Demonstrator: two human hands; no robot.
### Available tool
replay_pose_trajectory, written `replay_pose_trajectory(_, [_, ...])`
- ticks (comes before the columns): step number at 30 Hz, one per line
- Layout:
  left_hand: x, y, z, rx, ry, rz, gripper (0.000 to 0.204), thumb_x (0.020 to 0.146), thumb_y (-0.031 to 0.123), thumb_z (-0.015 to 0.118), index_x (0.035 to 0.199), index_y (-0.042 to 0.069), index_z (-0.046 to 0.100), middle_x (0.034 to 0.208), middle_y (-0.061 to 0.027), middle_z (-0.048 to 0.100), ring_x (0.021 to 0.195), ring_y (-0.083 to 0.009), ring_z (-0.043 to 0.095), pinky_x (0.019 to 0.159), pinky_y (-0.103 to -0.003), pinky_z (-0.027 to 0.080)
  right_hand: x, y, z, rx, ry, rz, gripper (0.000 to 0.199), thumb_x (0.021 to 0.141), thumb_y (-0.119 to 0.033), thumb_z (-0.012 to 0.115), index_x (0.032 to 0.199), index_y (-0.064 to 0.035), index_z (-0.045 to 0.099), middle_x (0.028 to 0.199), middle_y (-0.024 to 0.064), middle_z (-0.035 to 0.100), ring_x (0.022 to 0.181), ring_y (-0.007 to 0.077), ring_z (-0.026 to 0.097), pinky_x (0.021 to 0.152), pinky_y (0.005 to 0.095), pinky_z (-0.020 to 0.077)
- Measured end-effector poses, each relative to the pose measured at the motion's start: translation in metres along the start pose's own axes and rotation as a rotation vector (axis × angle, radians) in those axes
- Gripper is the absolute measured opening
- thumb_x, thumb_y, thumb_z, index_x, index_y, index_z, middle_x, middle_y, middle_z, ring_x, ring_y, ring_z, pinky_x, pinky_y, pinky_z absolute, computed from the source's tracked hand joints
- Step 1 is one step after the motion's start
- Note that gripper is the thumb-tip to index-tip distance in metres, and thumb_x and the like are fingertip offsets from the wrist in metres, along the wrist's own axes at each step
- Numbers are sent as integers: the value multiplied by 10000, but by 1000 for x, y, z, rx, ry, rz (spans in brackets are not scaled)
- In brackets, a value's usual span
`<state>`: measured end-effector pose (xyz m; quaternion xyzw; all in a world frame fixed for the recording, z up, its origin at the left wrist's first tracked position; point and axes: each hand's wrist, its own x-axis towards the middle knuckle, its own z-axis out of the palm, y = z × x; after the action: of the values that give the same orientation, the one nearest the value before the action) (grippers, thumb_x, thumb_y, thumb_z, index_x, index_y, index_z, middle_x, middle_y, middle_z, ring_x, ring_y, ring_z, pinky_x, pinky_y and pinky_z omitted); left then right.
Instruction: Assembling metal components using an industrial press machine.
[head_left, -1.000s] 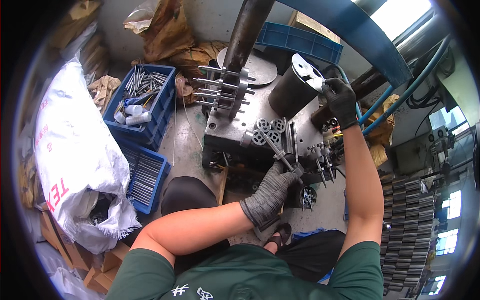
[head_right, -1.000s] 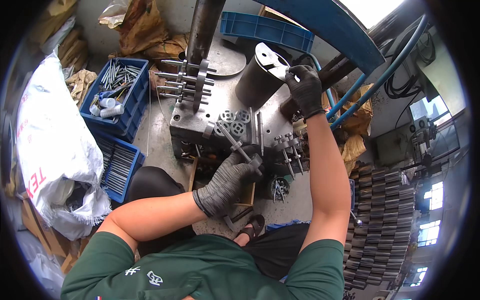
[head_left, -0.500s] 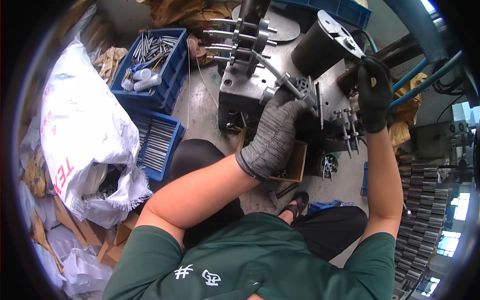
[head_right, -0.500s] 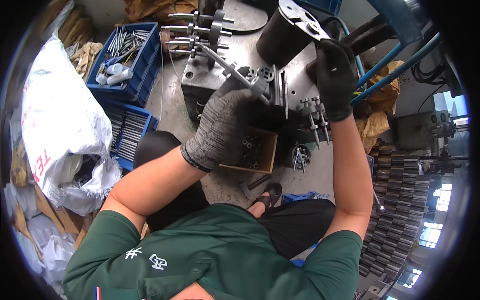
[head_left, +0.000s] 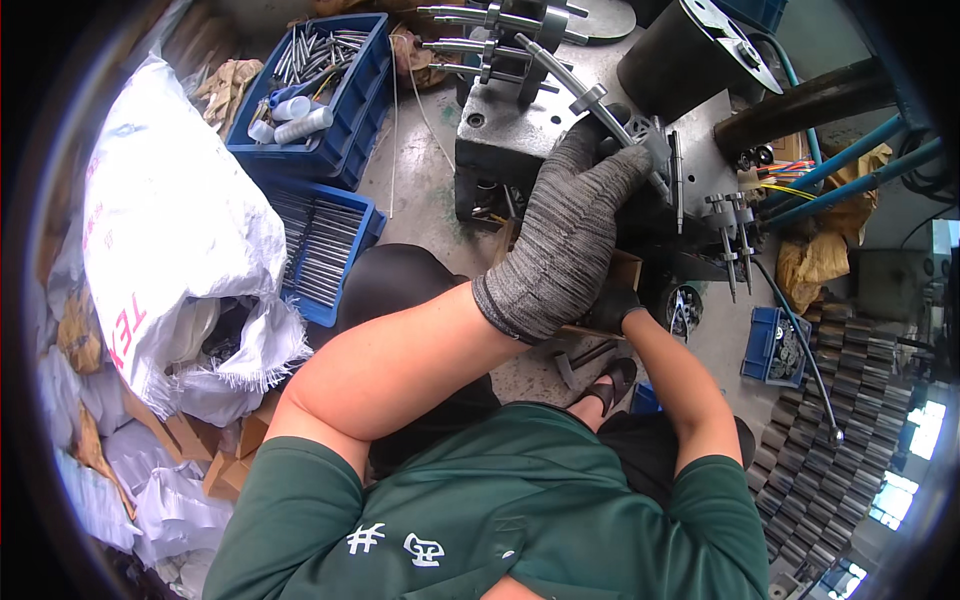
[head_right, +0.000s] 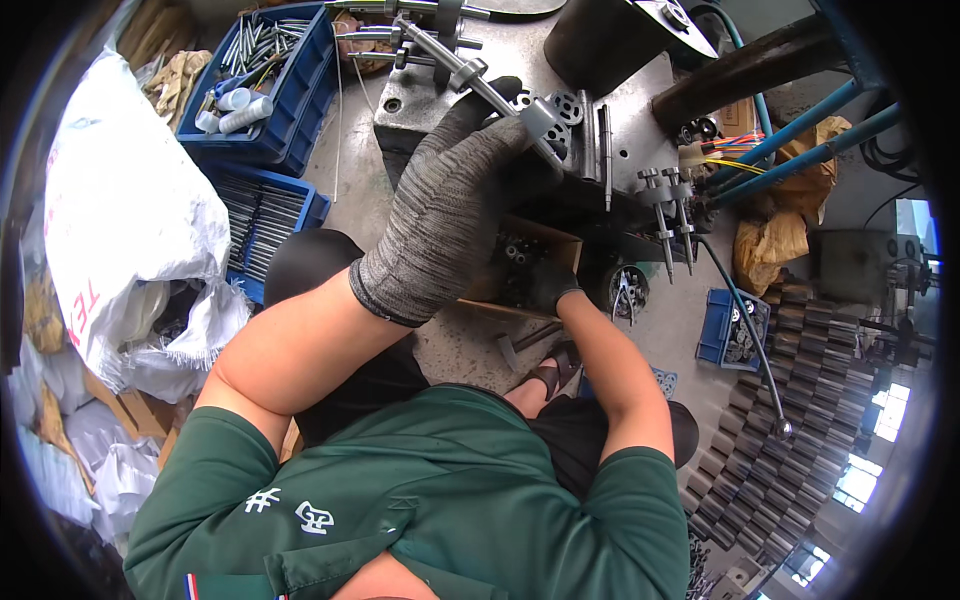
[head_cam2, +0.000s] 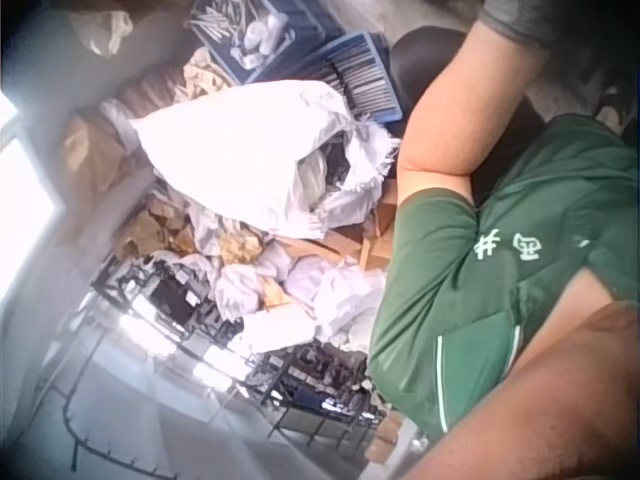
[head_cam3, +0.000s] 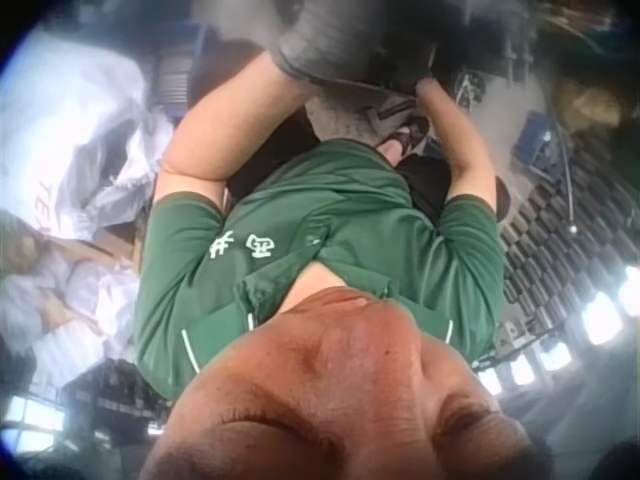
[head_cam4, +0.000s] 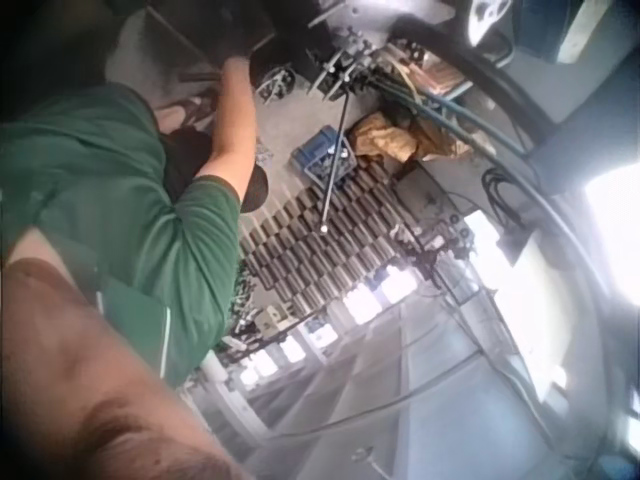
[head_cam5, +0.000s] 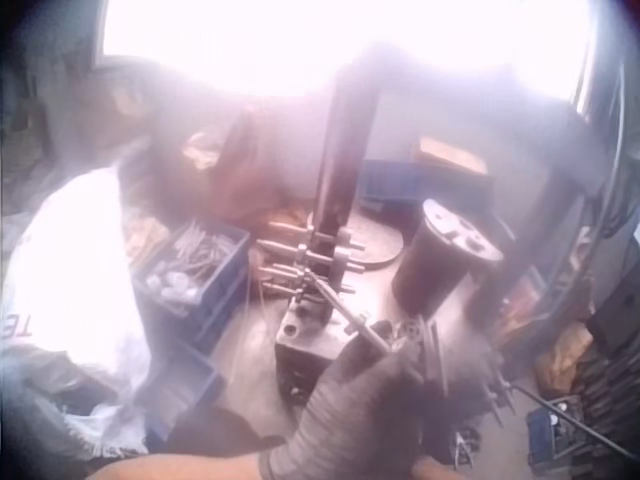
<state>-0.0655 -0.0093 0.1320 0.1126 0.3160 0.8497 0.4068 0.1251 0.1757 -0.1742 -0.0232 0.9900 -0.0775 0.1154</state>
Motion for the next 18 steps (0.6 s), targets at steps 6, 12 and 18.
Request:
replay_pose_trajectory(6, [4,-5,0,9,18,0,308,1026,163,597,1321,77,574,1097,-60,678,1014,-175,668,951,-348,533,43,-7,13,51,-71,54,696,978,-409,545,1593,-126,383,1577,193,453,1478,368,395,1240,444,294])
replay_pose_trajectory(12, [5,-11,-1,-210,-56,-120,365,1037,279,582,1337,70,569,1184,-83,651,1085,-218,644,984,-437,521,30,-31,19,81,-138,160,687,988,-413,523,1596,-129,378,1587,189,442,1486,363,384,1245,442,285])
replay_pose_trajectory(18, [6,-18,-17,-396,-174,-155,405,1073,355,507,1371,86,559,1255,-114,621,1206,-287,613,1070,-487,492,42,-9,8,99,-202,263,678,998,-416,502,1599,-131,374,1596,185,431,1495,358,372,1250,439,275])
